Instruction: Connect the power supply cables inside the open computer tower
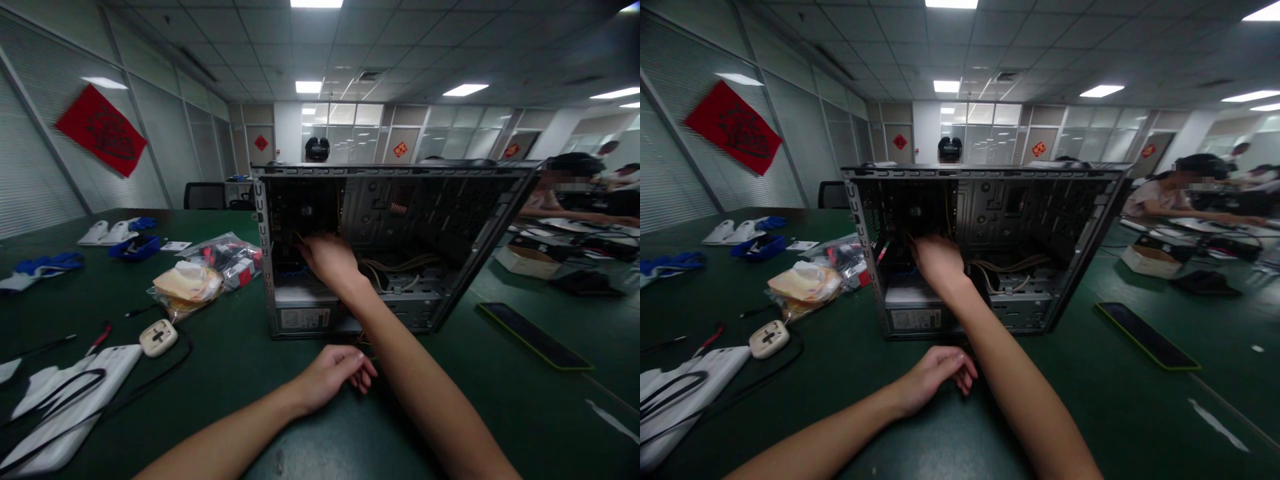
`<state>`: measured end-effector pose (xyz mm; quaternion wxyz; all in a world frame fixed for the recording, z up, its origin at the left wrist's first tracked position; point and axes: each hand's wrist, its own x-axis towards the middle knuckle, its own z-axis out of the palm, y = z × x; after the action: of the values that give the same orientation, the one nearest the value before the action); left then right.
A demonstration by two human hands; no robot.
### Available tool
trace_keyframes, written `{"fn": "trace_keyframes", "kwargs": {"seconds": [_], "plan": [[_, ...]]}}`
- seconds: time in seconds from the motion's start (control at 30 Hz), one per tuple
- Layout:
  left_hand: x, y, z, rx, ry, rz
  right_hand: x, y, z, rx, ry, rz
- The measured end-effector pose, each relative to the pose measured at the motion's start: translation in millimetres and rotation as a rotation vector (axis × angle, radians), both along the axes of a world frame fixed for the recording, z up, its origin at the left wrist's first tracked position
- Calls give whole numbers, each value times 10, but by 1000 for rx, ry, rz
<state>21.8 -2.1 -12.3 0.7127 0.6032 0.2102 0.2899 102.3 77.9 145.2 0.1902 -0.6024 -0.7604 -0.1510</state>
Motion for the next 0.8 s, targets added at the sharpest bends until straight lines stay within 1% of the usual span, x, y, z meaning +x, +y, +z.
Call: {"fn": "trace_keyframes", "kwargs": {"seconds": [0.23,0.4,0.8], "plan": [[9,-20,37,-9,22,7,-5,9,-4,-27,-30,-77],[-5,-28,57,5,23,-12,-1,3,-8,-11,-30,-86],[6,-19,29,25,5,-24,-11,-4,-21,-24,-34,-125]]}}
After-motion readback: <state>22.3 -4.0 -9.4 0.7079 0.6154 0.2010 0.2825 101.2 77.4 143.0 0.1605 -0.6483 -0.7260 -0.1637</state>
